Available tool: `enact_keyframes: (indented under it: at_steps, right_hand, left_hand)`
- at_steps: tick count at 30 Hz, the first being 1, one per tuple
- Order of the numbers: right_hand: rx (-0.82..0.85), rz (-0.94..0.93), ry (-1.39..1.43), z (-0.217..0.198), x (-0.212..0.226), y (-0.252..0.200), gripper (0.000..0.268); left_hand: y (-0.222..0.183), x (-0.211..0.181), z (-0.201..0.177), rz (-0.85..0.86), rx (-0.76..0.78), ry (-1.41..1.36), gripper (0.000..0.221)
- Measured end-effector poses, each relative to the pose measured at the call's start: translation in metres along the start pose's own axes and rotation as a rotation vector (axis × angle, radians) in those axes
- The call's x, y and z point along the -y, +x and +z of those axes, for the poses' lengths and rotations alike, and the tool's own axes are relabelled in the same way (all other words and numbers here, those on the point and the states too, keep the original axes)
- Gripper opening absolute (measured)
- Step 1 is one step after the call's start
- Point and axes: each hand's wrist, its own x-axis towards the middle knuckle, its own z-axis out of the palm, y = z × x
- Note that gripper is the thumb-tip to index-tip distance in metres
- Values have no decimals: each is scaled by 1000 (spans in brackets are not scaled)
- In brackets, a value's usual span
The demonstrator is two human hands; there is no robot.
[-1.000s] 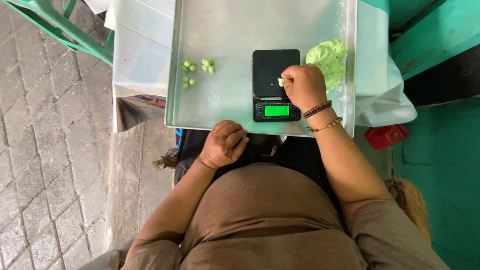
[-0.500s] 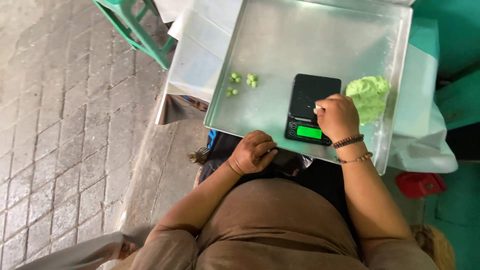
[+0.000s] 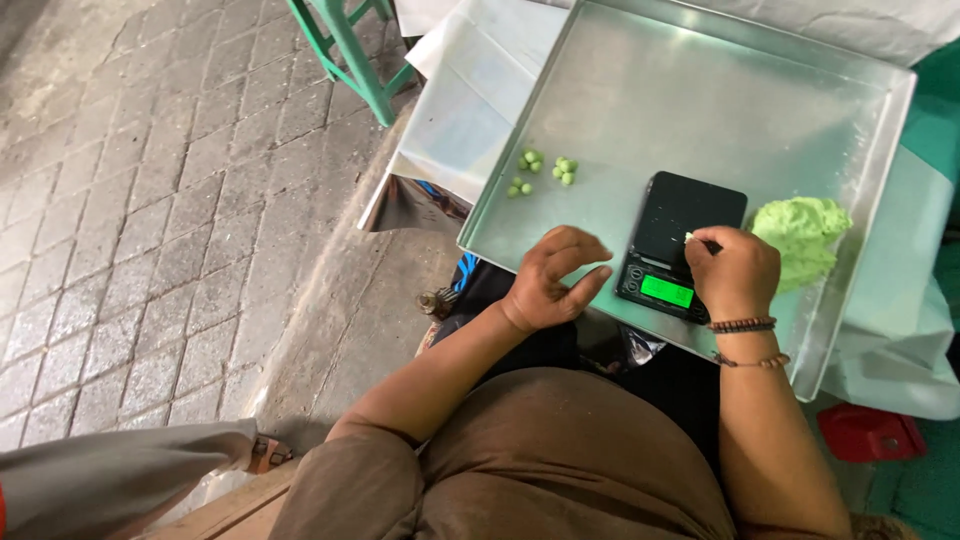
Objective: Weighing small portions of green dough on a digital scale and rolling them into small balls.
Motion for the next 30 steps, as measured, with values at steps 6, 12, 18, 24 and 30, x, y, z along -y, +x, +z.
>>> enact_keyframes:
  at_steps: [6, 12, 18, 24, 30]
  right_hand:
    - [120, 177, 666, -84, 105, 4, 8]
    - [152, 148, 1097, -93, 160, -16, 6]
    - [193, 108, 1251, -110, 180, -21, 13]
    - [397, 129, 1287, -92, 110, -16, 50]
    - [-198, -89, -204, -2, -85, -4, 32]
  left_hand:
    - [27, -8, 19, -95, -93, 18, 20]
    - [43, -33, 45, -259, -90, -139, 38]
    - [40, -36, 38, -515, -166, -211, 25]
    - [12, 1, 37, -710, -337, -608, 31]
    - [2, -7, 29, -721, -148, -537, 39]
